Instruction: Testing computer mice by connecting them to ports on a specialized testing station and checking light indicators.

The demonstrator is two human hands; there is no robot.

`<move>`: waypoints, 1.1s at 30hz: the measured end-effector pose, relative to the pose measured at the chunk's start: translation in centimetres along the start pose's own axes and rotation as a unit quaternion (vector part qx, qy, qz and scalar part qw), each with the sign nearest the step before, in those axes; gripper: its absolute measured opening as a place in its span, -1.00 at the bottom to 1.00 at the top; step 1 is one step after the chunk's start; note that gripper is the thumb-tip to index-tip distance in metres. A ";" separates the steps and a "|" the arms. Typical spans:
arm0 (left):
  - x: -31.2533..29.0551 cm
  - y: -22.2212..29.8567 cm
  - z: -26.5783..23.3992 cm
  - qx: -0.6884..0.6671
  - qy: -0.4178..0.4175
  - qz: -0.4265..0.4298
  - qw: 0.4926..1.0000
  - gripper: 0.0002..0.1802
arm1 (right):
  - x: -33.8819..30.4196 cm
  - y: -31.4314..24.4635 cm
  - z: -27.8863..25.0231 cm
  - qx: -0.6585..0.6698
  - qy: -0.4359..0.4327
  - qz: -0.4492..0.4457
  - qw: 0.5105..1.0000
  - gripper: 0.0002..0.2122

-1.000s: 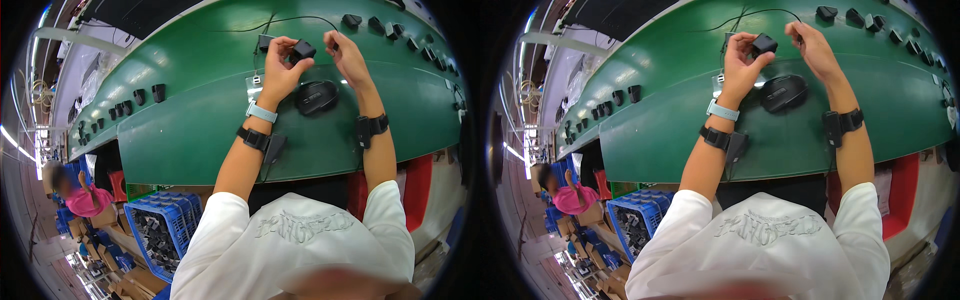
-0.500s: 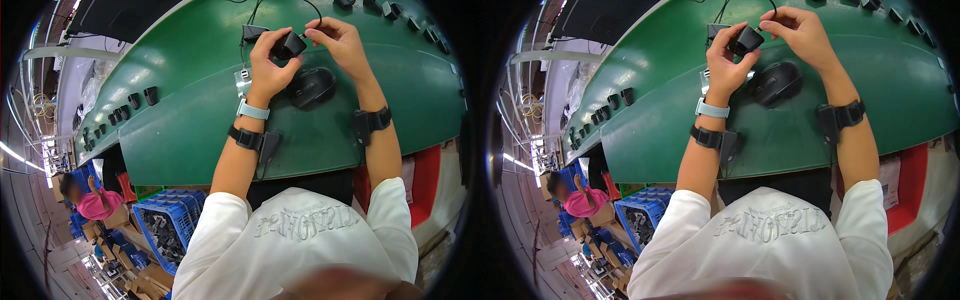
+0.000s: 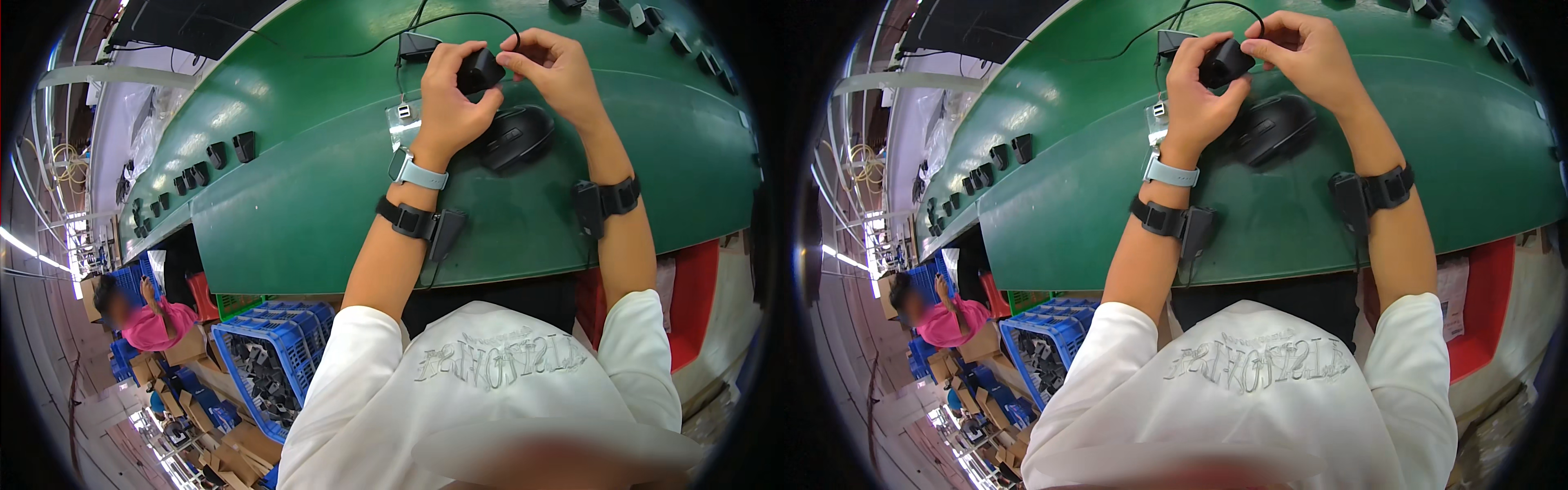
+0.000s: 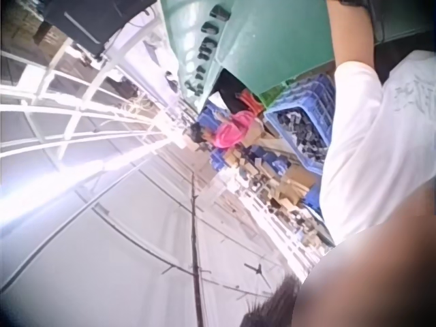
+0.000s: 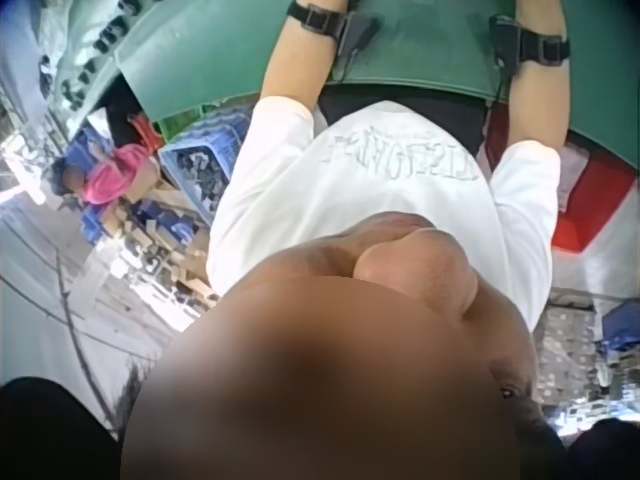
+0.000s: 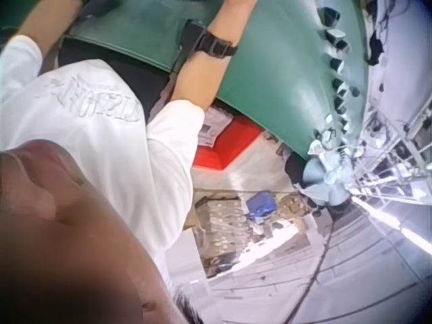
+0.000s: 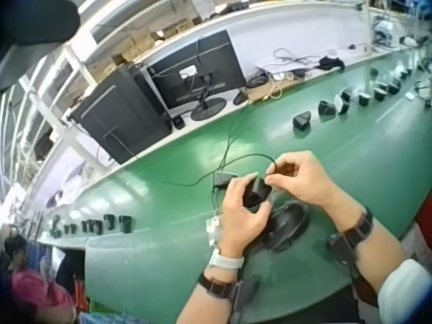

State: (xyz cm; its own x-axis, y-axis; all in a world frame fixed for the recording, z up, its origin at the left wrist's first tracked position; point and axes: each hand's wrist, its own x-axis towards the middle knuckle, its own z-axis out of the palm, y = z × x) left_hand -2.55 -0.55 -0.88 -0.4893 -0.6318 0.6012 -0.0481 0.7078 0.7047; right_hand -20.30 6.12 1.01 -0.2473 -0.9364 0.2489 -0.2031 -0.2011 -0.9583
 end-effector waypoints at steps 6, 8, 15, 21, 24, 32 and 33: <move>0.0 -0.5 0.8 -0.086 0.047 -0.045 0.994 -0.49 | 0.5 1.3 -0.6 0.060 -0.014 0.006 0.998 -0.63; -0.2 -1.0 0.5 -0.177 0.051 -0.108 0.977 -0.45 | 0.3 0.1 -0.9 0.070 -0.147 -0.038 0.986 -0.27; 0.8 -1.4 -1.1 -0.539 0.091 -0.215 0.810 -0.56 | -0.9 -0.5 -3.0 -0.168 -0.412 -0.033 0.895 -0.02; 0.8 -2.3 -1.3 -0.647 0.088 -0.192 0.733 -0.68 | -0.1 0.4 -4.3 0.041 -0.276 0.072 0.958 -0.25; 1.3 0.5 -1.5 -0.618 0.085 -0.339 0.704 -0.72 | -0.6 3.5 -6.5 0.258 -0.135 0.125 0.948 -0.44; 0.9 -0.5 -2.0 -0.615 0.049 -0.193 0.763 -0.55 | 0.3 1.8 -3.0 0.386 -0.083 0.115 0.911 -0.51; 1.2 0.0 -1.3 -0.580 0.054 -0.184 0.792 -0.49 | -0.6 -2.4 -1.5 0.433 0.004 0.142 0.890 -0.46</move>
State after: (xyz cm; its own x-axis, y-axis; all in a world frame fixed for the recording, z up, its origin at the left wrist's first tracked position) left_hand -2.01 -1.70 0.38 -0.5475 -0.7954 0.2600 0.6931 -0.2568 0.6736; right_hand -21.11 7.63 3.40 -0.1801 -0.9834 -0.0237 0.6746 -0.1059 -0.7305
